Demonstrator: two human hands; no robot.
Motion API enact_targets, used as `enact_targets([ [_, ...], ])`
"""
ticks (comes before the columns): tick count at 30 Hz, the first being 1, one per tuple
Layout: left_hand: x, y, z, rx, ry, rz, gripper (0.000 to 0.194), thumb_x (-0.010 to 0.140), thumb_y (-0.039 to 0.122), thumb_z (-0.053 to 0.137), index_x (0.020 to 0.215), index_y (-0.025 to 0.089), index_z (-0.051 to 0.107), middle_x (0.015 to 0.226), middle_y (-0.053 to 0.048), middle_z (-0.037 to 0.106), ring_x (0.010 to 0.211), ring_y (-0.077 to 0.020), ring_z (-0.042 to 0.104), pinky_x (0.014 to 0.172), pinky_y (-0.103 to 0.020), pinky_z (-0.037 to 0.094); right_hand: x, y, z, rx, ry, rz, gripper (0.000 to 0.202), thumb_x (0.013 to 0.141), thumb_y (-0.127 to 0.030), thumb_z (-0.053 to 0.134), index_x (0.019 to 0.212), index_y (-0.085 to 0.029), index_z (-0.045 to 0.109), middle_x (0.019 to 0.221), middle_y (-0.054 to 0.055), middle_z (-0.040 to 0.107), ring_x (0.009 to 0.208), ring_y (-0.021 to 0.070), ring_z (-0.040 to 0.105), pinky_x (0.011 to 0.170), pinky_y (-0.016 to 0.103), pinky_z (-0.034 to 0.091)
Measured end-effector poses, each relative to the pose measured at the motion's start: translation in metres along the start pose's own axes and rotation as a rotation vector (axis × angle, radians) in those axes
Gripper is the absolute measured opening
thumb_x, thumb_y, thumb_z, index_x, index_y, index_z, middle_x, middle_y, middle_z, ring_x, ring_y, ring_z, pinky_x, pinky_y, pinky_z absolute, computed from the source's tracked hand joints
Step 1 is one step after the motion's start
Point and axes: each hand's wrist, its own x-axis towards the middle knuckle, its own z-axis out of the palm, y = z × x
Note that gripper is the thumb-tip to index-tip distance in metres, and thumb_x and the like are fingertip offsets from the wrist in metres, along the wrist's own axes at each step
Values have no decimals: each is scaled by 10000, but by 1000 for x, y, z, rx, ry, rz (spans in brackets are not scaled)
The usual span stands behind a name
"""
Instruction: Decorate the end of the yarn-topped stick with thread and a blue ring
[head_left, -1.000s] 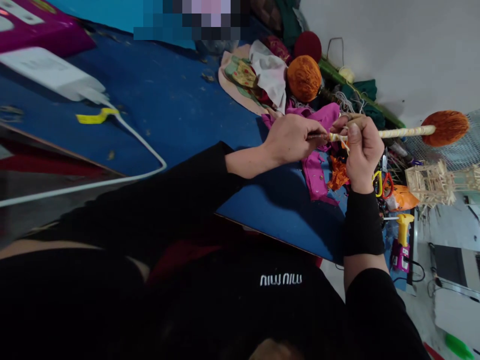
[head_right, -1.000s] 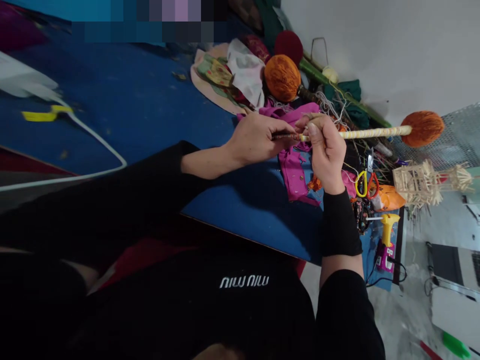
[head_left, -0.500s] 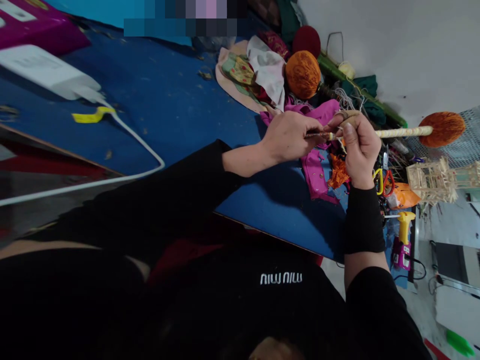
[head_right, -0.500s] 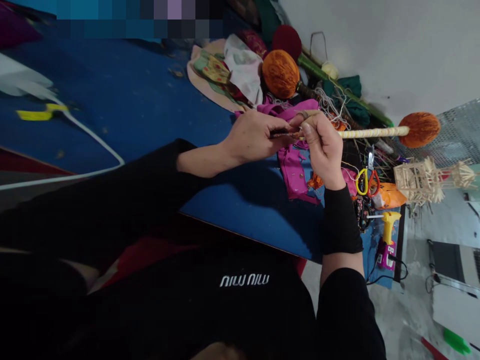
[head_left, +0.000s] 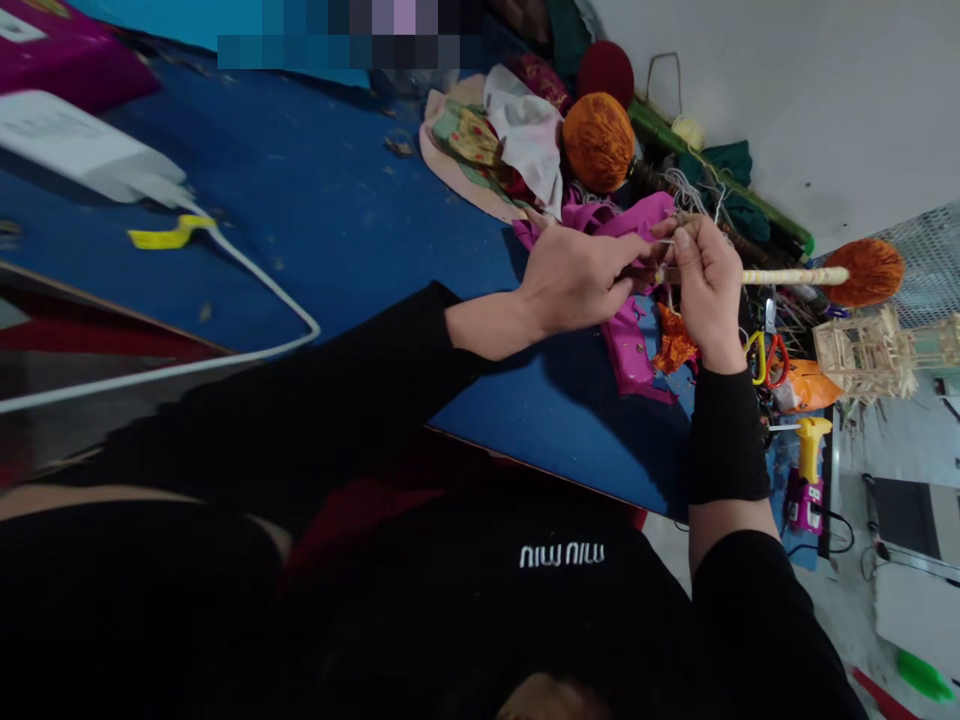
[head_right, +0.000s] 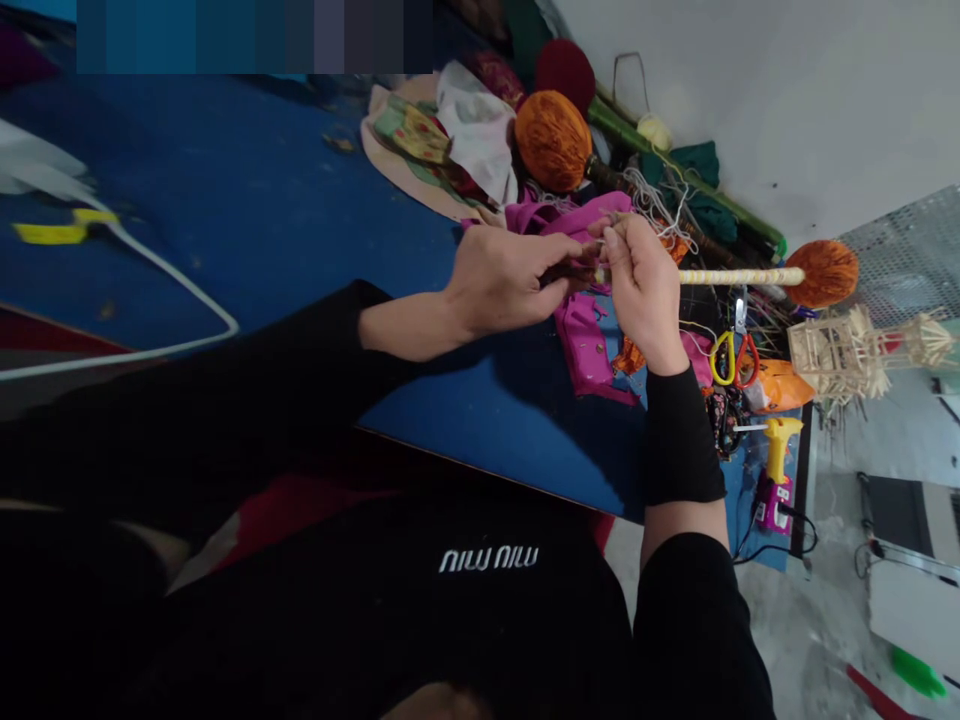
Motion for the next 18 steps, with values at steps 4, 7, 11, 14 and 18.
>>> enact_targets([
  [4,-1,0,-1,18,-33,22,370,922,276,546,1213,258,774,1012,-63,818,854,-241,727,731,-343,452,0,4,2,-17,-9,-18,399,1045,-604,408,944,-264,590,977,17,695,860,149,653,845,359,589],
  [7,1,1,-2,66,-50,54,352,968,305,505,1137,272,812,945,-60,816,803,-219,717,668,-321,401,1,5,6,2,-18,-16,427,1037,-621,416,878,-250,555,1046,44,717,898,145,656,881,355,592],
  [11,3,-2,-5,112,-41,66,341,972,360,531,1063,267,846,890,-60,820,738,-210,703,591,-326,321,3,6,-2,56,3,-4,452,1017,-629,467,812,-237,563,1112,51,691,1069,176,674,969,395,594],
  [14,5,-7,-8,5,-19,42,326,956,387,581,1155,321,831,956,-40,831,816,-224,726,646,-332,406,1,5,-24,121,20,53,428,992,-618,530,810,-236,590,1106,38,666,1076,177,676,953,397,600],
  [18,6,-12,-9,-126,-14,5,294,931,415,635,1152,372,825,993,-10,836,885,-221,740,732,-332,458,-2,-2,-49,246,-70,124,450,930,-609,636,716,-232,516,1060,34,670,1009,174,679,963,407,596],
])
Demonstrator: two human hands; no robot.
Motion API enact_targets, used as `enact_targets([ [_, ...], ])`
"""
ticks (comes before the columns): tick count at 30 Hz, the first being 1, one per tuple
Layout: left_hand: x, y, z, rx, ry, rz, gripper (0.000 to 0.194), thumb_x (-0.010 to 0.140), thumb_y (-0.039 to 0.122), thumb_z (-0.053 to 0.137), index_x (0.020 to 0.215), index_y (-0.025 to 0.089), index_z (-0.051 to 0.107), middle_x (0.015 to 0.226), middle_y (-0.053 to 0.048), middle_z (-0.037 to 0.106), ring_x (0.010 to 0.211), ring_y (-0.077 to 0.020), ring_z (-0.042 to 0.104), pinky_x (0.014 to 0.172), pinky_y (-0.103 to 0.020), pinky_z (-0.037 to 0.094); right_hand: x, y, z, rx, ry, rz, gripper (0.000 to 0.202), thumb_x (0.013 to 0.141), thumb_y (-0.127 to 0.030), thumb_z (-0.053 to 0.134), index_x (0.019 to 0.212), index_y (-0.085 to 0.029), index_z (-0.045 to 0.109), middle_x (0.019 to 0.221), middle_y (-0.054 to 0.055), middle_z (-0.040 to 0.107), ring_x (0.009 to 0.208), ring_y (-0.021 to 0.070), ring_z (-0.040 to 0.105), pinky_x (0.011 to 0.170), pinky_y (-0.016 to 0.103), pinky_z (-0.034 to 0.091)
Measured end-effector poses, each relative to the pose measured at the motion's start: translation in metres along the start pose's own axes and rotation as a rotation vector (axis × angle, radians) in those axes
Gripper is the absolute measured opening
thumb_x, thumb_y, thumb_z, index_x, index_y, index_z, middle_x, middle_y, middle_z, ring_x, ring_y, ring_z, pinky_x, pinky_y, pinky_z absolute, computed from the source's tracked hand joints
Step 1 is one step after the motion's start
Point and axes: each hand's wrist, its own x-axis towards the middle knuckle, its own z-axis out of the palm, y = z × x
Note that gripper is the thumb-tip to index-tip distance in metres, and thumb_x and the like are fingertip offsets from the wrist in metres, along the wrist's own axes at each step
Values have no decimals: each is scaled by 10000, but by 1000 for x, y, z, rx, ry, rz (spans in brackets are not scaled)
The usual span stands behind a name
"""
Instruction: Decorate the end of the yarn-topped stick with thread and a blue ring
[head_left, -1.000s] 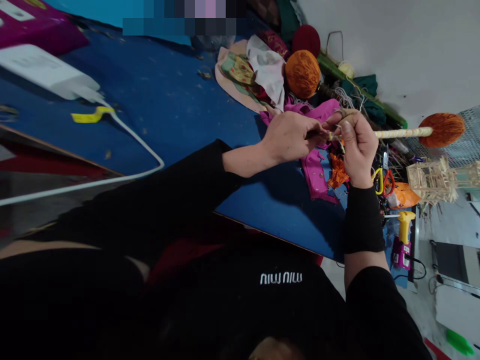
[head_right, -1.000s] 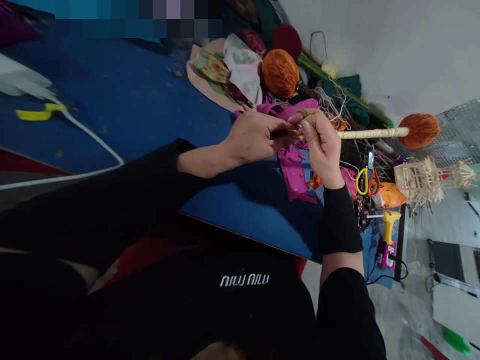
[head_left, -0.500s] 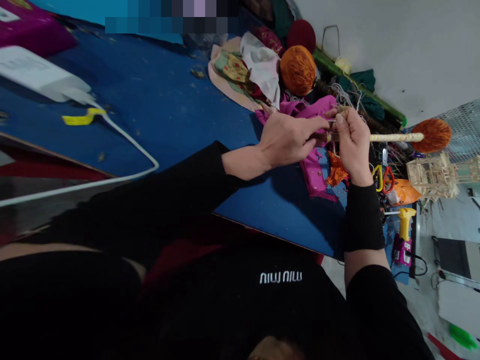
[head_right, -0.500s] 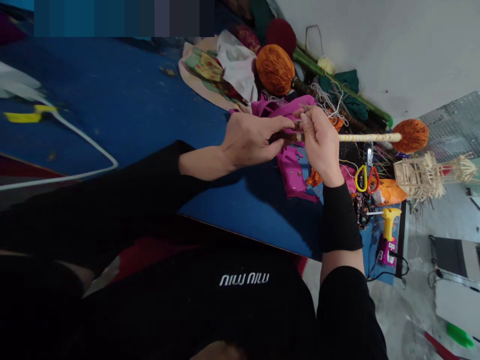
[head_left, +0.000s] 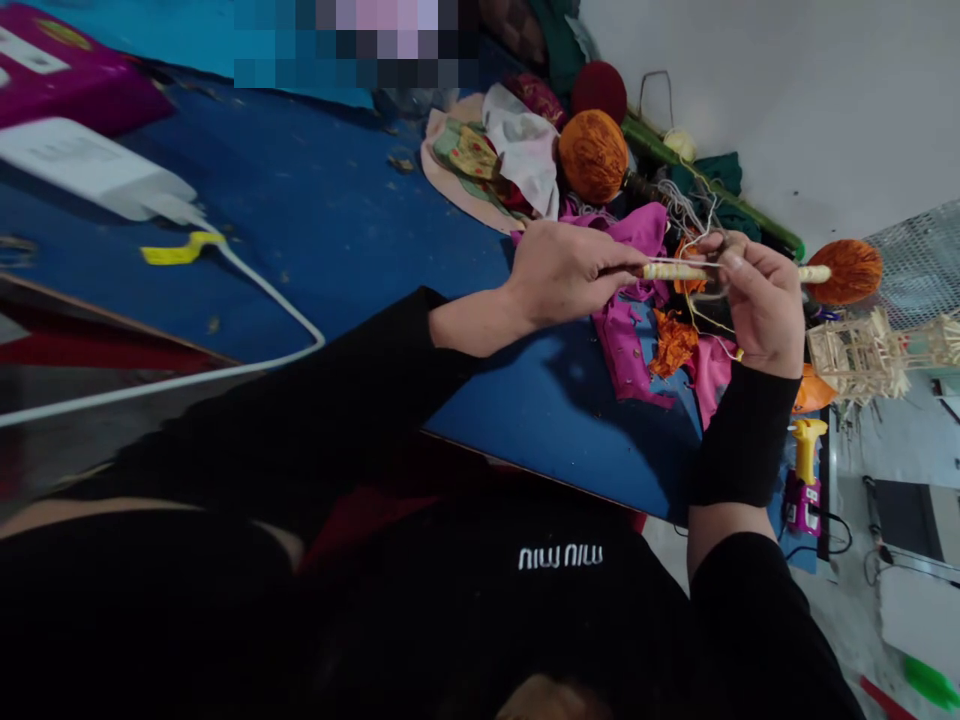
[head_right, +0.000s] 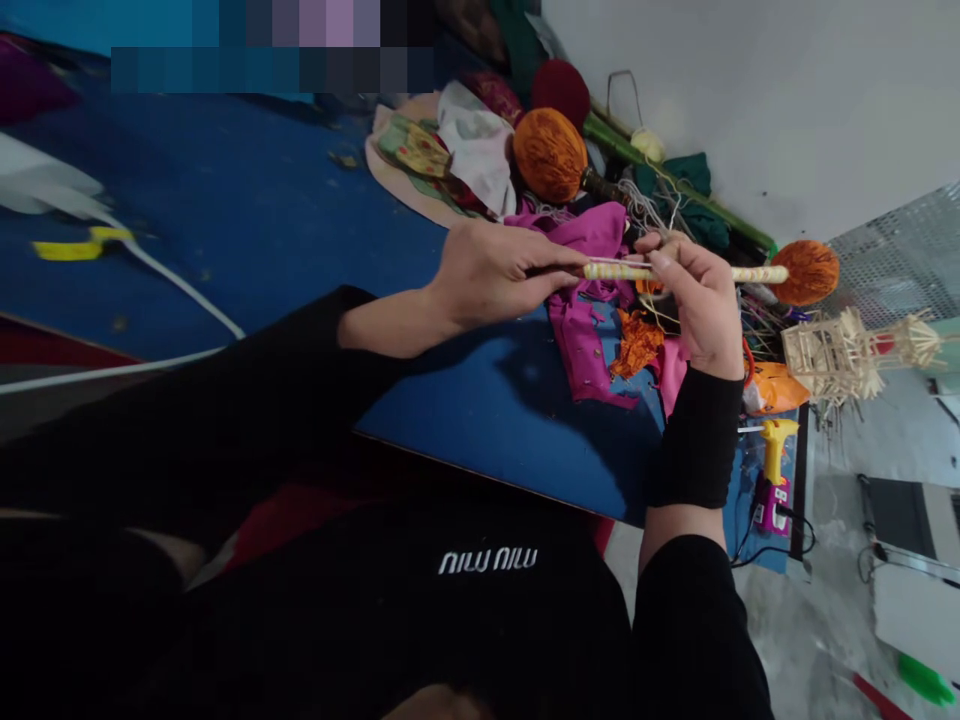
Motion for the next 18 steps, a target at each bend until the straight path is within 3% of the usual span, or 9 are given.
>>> enact_targets([
  [3,0,-1,2,-14,0,-5,276,909,393,656,1117,354,834,939,-13,832,864,-214,732,749,-326,456,-3,-9,-1,50,46,18,458,920,-586,653,693,-231,474,967,21,675,933,161,687,881,373,601],
  [6,1,-1,0,-7,-11,-17,283,900,388,658,1118,354,834,952,-13,836,882,-218,736,762,-329,464,-9,-19,-11,40,47,110,349,912,-488,697,736,-220,560,767,-24,641,616,89,595,575,253,488],
  [9,5,0,-11,2,-41,-55,310,905,391,629,1137,362,833,1028,2,842,940,-224,750,768,-328,478,-24,-26,-47,-13,39,217,212,843,-353,771,763,-209,638,609,-69,538,441,38,366,423,223,218],
  [11,8,0,-20,-19,-45,-86,324,898,386,619,1134,352,839,1052,4,842,938,-228,755,766,-327,490,-37,-23,-79,-64,111,258,125,760,-267,811,790,-195,713,599,-55,538,483,45,390,444,236,179],
  [14,11,-4,-32,-101,-28,-130,325,868,397,653,1103,307,857,984,-23,844,845,-234,748,736,-337,509,-53,-7,-124,-45,400,228,168,686,-240,810,847,-216,768,581,-43,548,456,55,344,452,278,125],
  [18,13,-12,-40,-238,-45,-149,285,828,410,714,1031,291,873,898,-26,837,747,-217,716,690,-329,529,-64,20,-157,106,831,55,276,611,-414,825,797,-307,651,651,-62,530,457,58,157,462,314,70],
])
